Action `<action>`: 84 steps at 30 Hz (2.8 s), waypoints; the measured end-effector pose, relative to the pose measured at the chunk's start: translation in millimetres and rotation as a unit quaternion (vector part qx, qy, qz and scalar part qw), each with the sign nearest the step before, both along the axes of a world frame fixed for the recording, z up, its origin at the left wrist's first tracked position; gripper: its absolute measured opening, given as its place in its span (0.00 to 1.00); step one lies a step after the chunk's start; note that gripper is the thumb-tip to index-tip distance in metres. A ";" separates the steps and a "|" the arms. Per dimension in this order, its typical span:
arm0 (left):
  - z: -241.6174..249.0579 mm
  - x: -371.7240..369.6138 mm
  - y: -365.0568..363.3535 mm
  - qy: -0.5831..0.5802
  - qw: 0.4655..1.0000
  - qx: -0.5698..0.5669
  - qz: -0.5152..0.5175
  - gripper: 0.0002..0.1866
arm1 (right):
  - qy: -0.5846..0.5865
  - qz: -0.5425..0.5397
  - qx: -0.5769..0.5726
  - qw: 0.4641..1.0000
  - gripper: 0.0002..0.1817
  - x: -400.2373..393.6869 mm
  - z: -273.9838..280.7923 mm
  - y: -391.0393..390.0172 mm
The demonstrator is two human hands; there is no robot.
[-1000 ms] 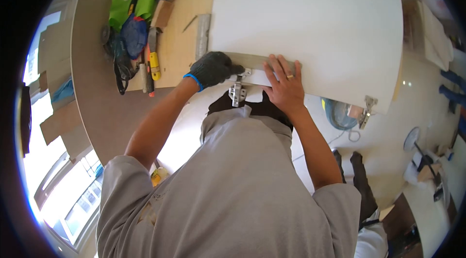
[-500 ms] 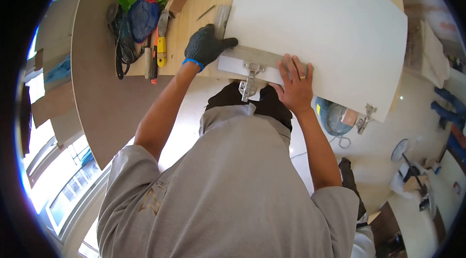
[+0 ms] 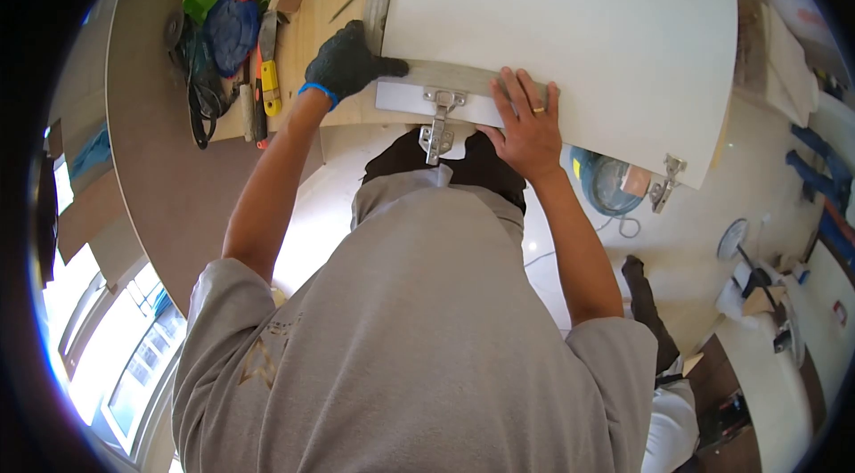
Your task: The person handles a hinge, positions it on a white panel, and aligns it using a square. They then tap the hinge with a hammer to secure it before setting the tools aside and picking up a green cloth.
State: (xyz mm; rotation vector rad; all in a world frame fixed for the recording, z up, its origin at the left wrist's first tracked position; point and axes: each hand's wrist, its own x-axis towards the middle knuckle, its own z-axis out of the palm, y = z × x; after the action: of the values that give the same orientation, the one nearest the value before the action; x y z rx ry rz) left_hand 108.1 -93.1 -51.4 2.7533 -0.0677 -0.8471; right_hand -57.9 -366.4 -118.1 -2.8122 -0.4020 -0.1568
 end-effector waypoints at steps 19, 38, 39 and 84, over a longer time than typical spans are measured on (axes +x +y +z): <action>-30.4 -15.0 11.1 -0.153 0.981 -0.117 0.028 0.64 | 0.003 -0.033 0.058 0.998 0.25 7.7 4.2 20.8; -10.8 -17.5 -1.6 -0.063 0.997 -0.050 0.024 0.66 | -0.004 -0.048 0.077 0.996 0.23 8.2 0.7 21.6; -13.0 -17.8 -0.7 -0.075 0.996 -0.049 0.017 0.65 | -0.009 -0.047 0.079 0.996 0.23 9.0 -0.1 21.9; -11.4 -19.5 5.4 -0.041 0.994 -0.089 0.037 0.65 | 0.013 0.045 0.057 0.997 0.22 12.6 15.3 23.3</action>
State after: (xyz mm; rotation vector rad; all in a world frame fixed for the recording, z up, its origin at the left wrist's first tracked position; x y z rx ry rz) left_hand 88.6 -87.8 -62.9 2.6048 -0.0529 -0.6747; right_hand -45.3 -343.1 -102.8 -2.6760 -0.4959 -0.1187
